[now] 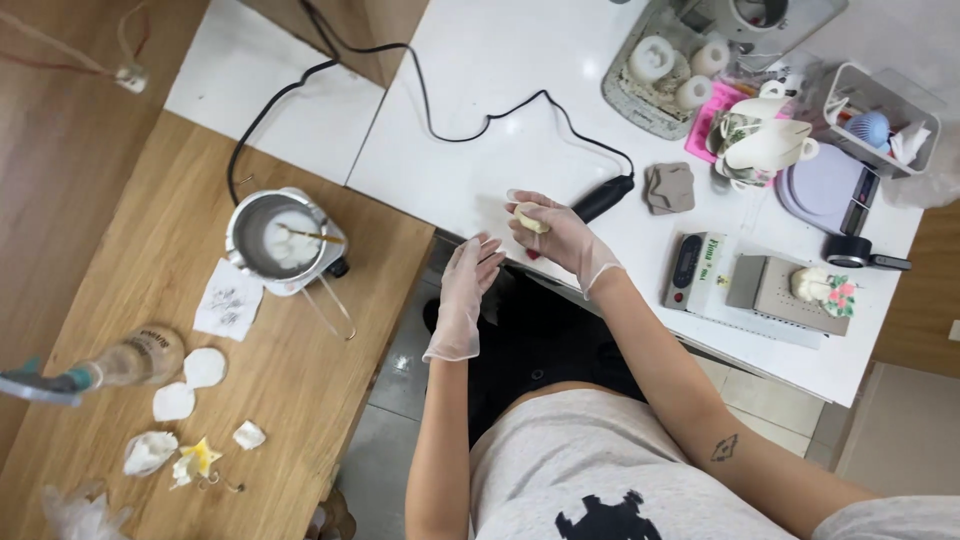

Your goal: Shaping and carving wax pieces to create decorative floral elements for candles.

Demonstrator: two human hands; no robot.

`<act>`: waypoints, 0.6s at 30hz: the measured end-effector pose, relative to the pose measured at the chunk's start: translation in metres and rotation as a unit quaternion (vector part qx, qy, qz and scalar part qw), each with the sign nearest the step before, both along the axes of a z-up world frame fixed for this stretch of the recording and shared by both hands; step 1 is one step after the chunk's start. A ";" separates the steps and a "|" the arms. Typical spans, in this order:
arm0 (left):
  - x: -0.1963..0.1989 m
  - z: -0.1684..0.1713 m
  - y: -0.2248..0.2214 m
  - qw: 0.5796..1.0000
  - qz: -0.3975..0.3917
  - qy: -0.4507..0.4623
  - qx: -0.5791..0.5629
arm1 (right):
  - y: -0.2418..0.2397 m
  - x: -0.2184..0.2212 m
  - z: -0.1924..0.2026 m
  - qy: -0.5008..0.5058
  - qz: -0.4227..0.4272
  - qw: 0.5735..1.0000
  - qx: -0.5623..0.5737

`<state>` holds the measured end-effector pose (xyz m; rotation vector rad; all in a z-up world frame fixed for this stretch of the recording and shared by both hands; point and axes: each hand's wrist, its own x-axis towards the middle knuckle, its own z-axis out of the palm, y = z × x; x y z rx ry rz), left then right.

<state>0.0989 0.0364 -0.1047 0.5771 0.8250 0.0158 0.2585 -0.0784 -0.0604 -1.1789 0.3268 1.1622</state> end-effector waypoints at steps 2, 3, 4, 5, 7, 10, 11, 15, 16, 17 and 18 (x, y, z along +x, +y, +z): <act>0.019 0.002 -0.022 1.000 -0.021 0.015 0.012 | -0.037 0.025 -0.015 -0.040 -0.025 0.998 -0.047; 0.029 0.004 -0.033 0.999 -0.034 0.029 0.025 | -0.056 0.037 -0.022 -0.080 -0.041 0.991 -0.095; 0.039 0.004 -0.049 0.998 -0.042 0.029 0.026 | -0.079 0.047 -0.029 -0.080 -0.049 0.991 -0.094; 0.049 0.005 -0.063 0.995 -0.065 0.035 0.065 | -0.101 0.058 -0.036 -0.112 -0.074 0.982 -0.131; 0.083 0.018 -0.087 0.990 -0.089 0.031 0.109 | -0.137 0.082 -0.039 -0.152 -0.104 0.969 -0.164; 0.134 0.048 -0.116 0.961 -0.186 0.041 0.200 | -0.175 0.102 -0.034 -0.164 -0.156 0.948 -0.223; 0.150 0.051 -0.124 0.941 -0.223 0.039 0.252 | -0.186 0.105 -0.035 -0.154 -0.178 0.944 -0.232; 0.204 0.048 -0.145 0.856 -0.292 0.021 0.425 | -0.210 0.102 -0.042 -0.134 -0.209 0.942 -0.228; 0.215 0.044 -0.150 0.855 -0.298 0.026 0.423 | -0.214 0.099 -0.040 -0.126 -0.210 0.942 -0.230; 0.225 0.039 -0.155 0.823 -0.305 0.018 0.479 | -0.218 0.095 -0.037 -0.139 -0.195 0.943 -0.231; 0.243 0.033 -0.156 0.785 -0.309 0.003 0.537 | -0.218 0.098 -0.036 -0.158 -0.184 0.943 -0.229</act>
